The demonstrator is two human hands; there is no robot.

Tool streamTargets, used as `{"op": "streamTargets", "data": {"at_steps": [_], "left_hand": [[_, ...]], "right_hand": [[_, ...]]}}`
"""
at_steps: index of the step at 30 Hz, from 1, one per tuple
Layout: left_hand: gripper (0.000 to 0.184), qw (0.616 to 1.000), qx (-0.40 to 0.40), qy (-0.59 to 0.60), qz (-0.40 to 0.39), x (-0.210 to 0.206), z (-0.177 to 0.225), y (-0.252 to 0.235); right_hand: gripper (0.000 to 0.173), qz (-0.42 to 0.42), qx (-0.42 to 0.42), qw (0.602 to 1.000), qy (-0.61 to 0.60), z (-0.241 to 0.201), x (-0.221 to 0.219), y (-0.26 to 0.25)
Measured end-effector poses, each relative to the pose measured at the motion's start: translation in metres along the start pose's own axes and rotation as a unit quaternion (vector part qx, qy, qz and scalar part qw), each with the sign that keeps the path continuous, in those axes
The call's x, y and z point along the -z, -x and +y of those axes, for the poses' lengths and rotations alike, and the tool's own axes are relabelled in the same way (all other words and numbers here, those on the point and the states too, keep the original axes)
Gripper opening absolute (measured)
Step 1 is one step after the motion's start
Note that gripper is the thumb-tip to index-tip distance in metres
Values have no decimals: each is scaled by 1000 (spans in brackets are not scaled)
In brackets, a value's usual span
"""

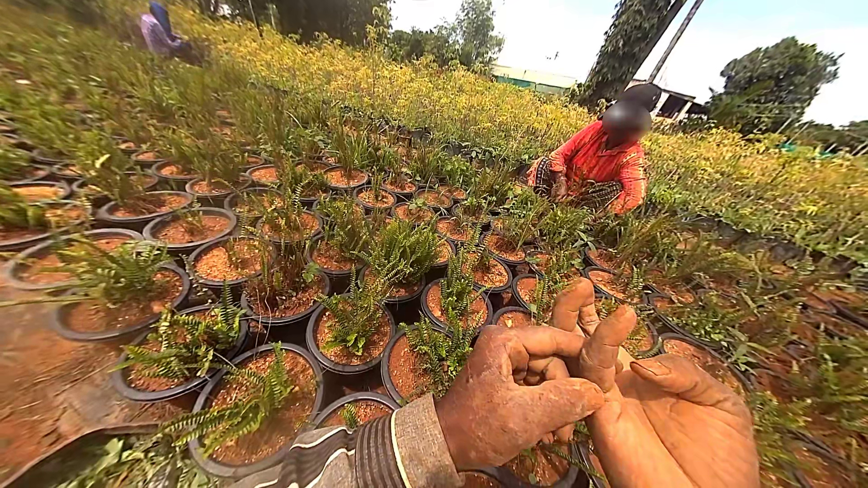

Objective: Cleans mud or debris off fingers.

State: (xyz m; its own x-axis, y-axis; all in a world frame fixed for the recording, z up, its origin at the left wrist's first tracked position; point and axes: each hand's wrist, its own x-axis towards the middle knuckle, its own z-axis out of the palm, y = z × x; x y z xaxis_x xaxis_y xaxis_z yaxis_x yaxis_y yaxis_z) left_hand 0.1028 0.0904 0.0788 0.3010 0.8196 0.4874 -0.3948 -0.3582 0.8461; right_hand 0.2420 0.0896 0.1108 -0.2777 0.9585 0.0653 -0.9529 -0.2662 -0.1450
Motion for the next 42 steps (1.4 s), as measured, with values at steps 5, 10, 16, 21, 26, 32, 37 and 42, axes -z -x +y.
{"op": "streamTargets", "data": {"at_steps": [5,10,16,21,26,32,37,42], "left_hand": [[14,1000,9,-22,20,0,2,0],[14,999,21,-36,35,-2,4,-1],[14,997,30,-45,48,-5,6,0],[13,998,32,-42,46,-5,6,-1],[16,999,37,-6,35,-4,4,-1],[19,999,12,34,5,-1,-2,-1],[19,1000,5,27,8,0,-3,-1],[19,999,7,26,23,-2,-3,0]], "right_hand": [[36,18,3,999,36,2,-1,-1],[32,33,17,998,60,3,-1,-2],[28,38,28,997,61,4,-1,-2],[28,50,34,995,74,4,-1,-2],[31,30,24,998,56,2,-1,-2],[37,12,7,1000,22,-1,0,-1],[32,16,17,999,31,1,0,-1],[36,-24,28,998,56,3,6,-4]]}}
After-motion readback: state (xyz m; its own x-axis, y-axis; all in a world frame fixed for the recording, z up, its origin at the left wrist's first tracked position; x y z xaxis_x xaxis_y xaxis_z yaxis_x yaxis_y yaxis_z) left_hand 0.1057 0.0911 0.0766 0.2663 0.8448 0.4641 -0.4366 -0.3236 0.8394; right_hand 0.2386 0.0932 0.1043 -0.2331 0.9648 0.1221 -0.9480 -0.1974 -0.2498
